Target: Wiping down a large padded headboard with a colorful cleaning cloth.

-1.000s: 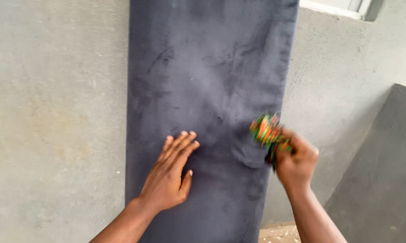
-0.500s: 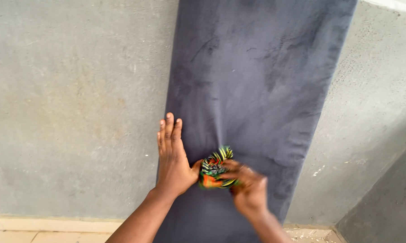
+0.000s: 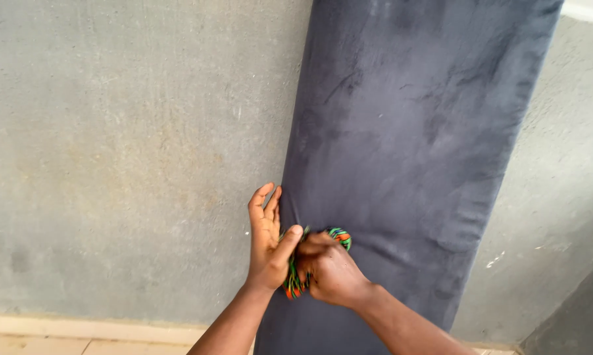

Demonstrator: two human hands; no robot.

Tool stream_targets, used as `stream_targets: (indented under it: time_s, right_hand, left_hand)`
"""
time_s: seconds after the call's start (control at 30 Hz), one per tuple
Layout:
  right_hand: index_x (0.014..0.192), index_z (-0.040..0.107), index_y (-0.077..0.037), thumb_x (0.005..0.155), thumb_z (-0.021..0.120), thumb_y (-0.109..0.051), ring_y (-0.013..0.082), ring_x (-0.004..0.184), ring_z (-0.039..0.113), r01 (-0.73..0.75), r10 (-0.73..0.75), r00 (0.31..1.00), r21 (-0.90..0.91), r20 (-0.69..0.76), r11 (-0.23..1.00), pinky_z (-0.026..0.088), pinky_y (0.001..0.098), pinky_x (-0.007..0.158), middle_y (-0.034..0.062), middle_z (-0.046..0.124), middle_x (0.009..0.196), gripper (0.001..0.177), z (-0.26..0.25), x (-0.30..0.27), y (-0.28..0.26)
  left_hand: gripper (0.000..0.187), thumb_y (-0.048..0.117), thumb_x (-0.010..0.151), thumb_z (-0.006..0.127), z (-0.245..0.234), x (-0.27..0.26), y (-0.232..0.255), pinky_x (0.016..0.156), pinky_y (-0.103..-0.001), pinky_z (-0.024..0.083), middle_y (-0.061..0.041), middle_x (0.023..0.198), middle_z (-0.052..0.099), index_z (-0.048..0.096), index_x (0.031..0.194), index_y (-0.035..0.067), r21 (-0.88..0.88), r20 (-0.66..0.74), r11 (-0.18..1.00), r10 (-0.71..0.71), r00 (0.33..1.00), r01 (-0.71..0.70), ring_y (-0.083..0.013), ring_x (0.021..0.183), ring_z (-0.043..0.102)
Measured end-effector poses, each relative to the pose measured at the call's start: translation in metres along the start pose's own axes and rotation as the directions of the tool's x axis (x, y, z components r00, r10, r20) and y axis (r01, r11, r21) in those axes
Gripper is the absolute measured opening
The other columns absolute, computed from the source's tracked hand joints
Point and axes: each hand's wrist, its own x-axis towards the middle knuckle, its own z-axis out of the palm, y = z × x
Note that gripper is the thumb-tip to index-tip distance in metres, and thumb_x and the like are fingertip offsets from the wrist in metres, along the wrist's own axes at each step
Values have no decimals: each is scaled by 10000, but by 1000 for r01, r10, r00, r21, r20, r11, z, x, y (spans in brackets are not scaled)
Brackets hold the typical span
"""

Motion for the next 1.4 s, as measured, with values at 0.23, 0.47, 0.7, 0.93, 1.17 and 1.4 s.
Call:
stream_targets:
  time_s: [0.23, 0.47, 0.7, 0.93, 1.17, 1.4]
  right_hand:
    - [824, 659, -53, 626, 540, 133, 312, 978, 627, 15, -95, 887, -177, -452, 984, 522, 419, 855, 78, 680, 968, 297, -97, 135, 28]
    - [740, 670, -62, 623, 690, 26, 342, 936, 573, 15, -70, 958, -196, -277, 981, 438, 457, 843, 100, 621, 862, 148, -5, 97, 10]
    - [802, 735, -85, 580, 563, 81, 282, 978, 612, 208, -177, 971, -210, 158, 955, 505, 419, 901, 67, 710, 920, 326, -22, 91, 40]
    - [968, 724, -77, 828, 513, 15, 302, 1236, 633, 49, -193, 931, -418, -311, 907, 455, 434, 1129, 60, 752, 1216, 270, -133, 225, 64]
    - [982, 783, -108, 776, 550, -150, 228, 1074, 659, 23, 301, 910, -759, 285, 651, 177, 467, 1270, 117, 750, 1025, 314, -48, 165, -14]
    - [836, 795, -89, 690, 625, -17, 384, 1302, 510, -151, 218, 833, -171, 508, 974, 351, 469, 1103, 145, 750, 1007, 236, 4, 52, -26]
  left_hand:
    - [962, 555, 953, 556, -10, 3, -19, 1265, -482, 52, -153, 1724, 99, 74, 1623, 60, -267, -110, 956, -157, 981, 123, -320, 1611, 114]
    - [1067, 742, 904, 491, -14, -3, -27, 1253, -456, 83, -96, 1704, 70, 16, 1649, 144, -427, -162, 900, -172, 972, 89, -241, 1560, 97]
    - [1085, 740, 884, 470, -36, -21, -13, 1281, -459, 145, -101, 1718, 80, -9, 1635, 120, -728, -144, 666, -376, 915, 159, -268, 1571, 162]
    - [1121, 771, 885, 414, -35, -26, -15, 1239, -435, -60, -167, 1710, -128, -134, 1613, 117, -540, -101, 795, -389, 916, 278, -263, 1573, -171]
    - [1123, 809, 857, 388, -21, -17, -3, 1242, -447, -12, -137, 1721, -25, -22, 1626, 101, -468, -342, 873, -323, 882, 138, -256, 1590, -78]
    - [960, 710, 967, 387, -34, -17, 22, 1254, -462, -16, -159, 1745, 112, 155, 1629, 55, -143, -192, 984, -131, 973, 105, -268, 1621, 41]
